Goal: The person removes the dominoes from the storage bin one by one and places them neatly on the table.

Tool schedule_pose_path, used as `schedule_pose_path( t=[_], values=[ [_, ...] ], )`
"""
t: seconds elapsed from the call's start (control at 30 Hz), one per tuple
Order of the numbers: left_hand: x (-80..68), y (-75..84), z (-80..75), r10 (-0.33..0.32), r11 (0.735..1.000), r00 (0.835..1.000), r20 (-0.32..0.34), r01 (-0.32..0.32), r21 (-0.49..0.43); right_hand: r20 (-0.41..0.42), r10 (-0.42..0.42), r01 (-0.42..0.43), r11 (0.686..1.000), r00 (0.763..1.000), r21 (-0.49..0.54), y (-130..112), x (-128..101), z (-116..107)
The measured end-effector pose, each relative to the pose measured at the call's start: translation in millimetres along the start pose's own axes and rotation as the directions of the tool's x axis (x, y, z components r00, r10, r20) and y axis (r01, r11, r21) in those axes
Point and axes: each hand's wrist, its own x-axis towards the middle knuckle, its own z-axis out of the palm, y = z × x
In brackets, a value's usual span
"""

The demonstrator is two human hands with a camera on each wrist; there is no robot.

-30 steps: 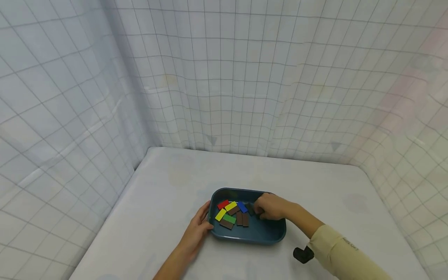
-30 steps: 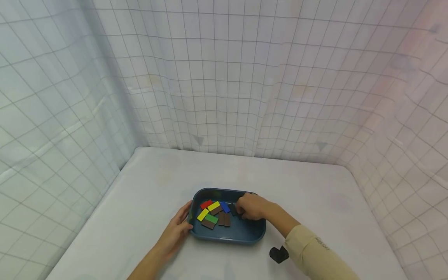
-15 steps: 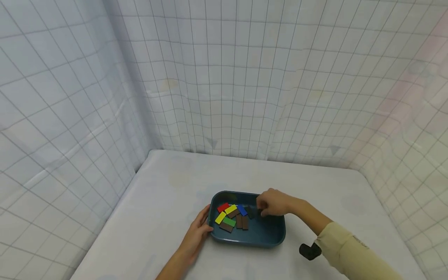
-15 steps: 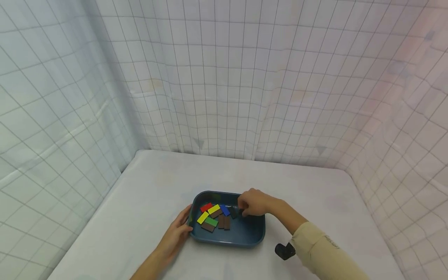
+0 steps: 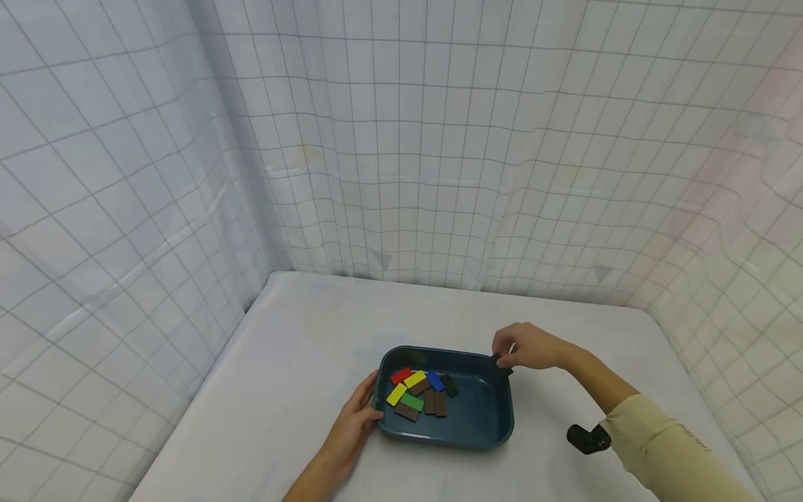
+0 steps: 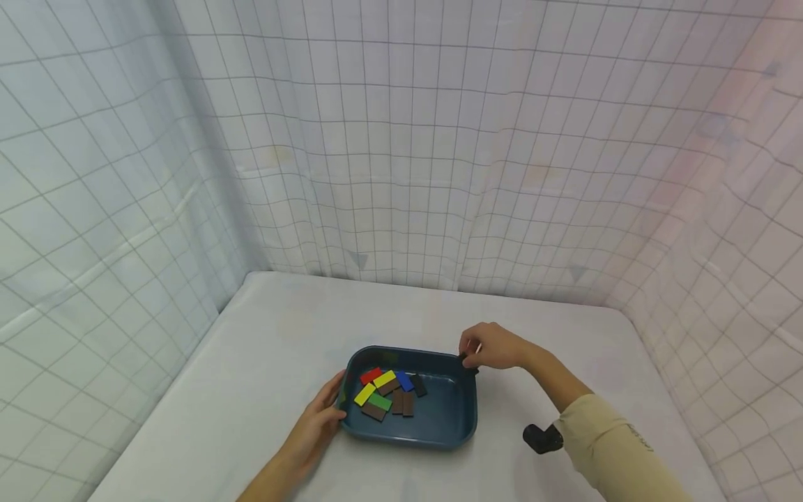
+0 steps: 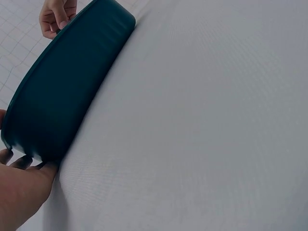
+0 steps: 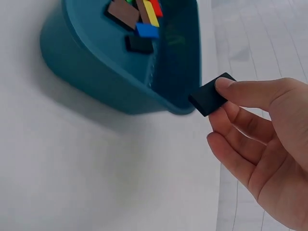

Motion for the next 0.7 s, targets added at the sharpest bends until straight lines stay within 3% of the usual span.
schedule_pose_path(
  t=[0.13, 0.33, 0.7],
  values=[
    [1.2, 0.8, -0.2, 0.009, 1.0, 1.0, 0.013, -0.008, -0.007, -0.017, 0.098, -0.096, 0.989, 0.995, 0.109, 11.5, -10.8, -10.8],
    [1.0, 0.7, 1.6, -0.003, 1.0, 1.0, 0.004, 0.003, 0.004, -0.017, 0.195, -0.183, 0.947, 0.981, 0.265, 36.6, -27.6, -17.5],
    [0.3, -6.0, -5.9, 0.007, 0.999, 0.999, 0.053, -0.005, -0.041, 0.0, 0.317, -0.284, 0.852, 0.949, 0.44, 79.0, -45.1, 0.6]
  ],
)
